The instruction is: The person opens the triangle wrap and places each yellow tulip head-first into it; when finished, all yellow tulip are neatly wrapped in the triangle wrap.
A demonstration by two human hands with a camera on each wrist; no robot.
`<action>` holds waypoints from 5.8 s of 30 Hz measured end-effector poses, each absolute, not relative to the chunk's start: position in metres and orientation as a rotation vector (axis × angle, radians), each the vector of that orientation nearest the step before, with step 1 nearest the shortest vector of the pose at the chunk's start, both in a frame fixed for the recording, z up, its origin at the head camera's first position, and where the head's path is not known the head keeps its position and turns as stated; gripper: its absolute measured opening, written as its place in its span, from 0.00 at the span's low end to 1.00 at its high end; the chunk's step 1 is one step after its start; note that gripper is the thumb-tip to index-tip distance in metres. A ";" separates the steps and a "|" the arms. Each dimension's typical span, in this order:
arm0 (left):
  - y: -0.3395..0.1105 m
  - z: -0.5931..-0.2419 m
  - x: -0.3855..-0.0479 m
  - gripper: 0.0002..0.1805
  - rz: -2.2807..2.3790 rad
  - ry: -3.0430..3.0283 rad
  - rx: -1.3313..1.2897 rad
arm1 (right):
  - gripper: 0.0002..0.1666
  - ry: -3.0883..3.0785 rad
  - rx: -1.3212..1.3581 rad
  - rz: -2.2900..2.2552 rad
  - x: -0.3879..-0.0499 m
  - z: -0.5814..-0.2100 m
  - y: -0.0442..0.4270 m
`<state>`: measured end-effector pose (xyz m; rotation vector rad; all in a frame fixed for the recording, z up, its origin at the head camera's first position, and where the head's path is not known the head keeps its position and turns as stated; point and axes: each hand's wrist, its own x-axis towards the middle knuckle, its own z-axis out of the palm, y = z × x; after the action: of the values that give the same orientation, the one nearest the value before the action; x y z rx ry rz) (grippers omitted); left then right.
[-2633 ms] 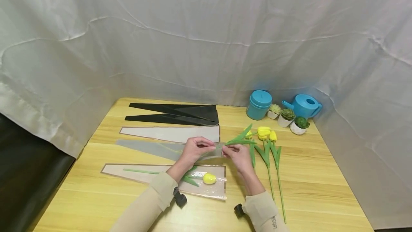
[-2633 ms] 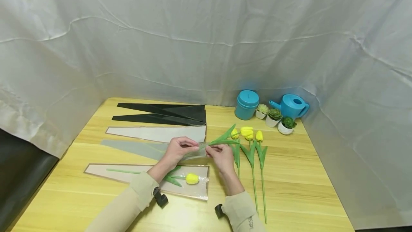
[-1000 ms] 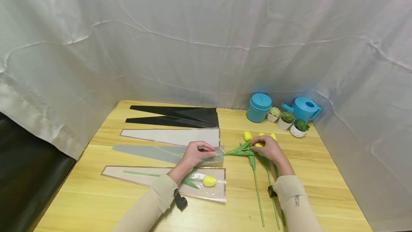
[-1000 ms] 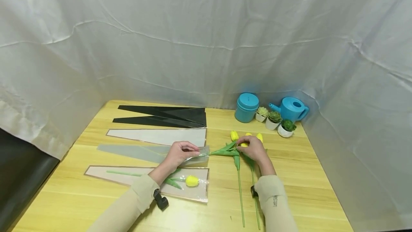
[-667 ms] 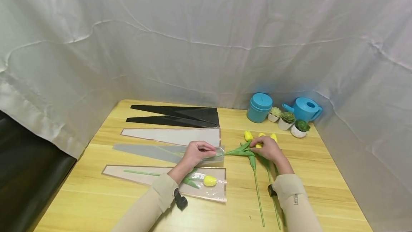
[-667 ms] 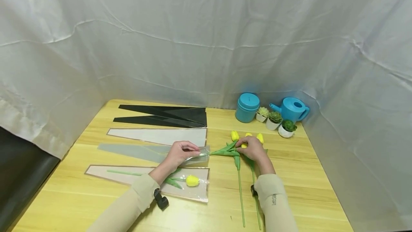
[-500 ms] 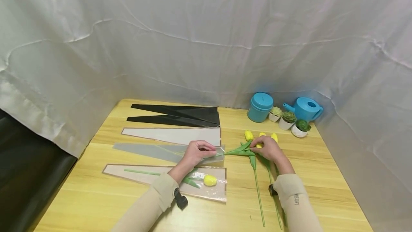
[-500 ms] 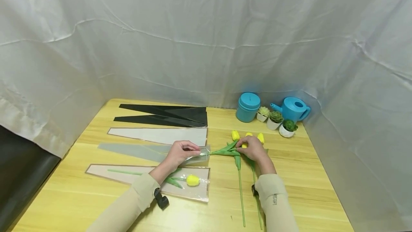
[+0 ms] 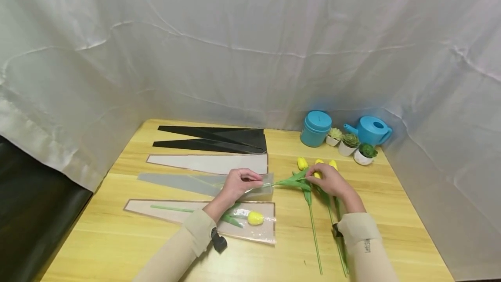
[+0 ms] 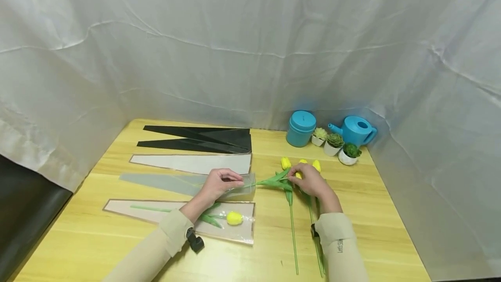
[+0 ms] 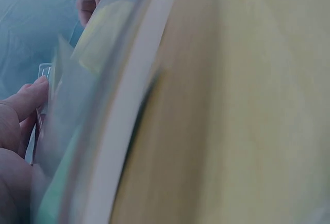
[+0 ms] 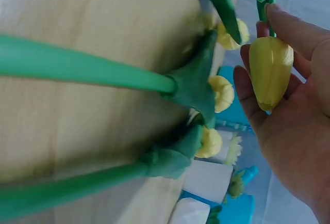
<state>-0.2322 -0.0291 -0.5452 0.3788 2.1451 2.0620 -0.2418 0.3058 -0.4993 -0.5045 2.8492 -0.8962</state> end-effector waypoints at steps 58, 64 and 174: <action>-0.012 -0.541 -0.226 0.11 2.053 2.159 0.438 | 0.18 2.871 -0.474 -1.006 -0.217 -0.508 0.232; -0.013 -0.541 -0.226 0.12 2.039 2.161 0.463 | 0.22 2.868 -0.468 -1.067 -0.215 -0.505 0.240; -0.060 -0.518 -0.231 0.09 1.884 2.344 0.570 | 0.20 2.644 -0.418 -1.583 -0.201 -0.487 0.213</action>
<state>-0.2312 -0.0603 -0.5182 0.5704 2.3441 1.8835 -0.2011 0.2133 -0.4875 -0.4178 2.6442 -1.5829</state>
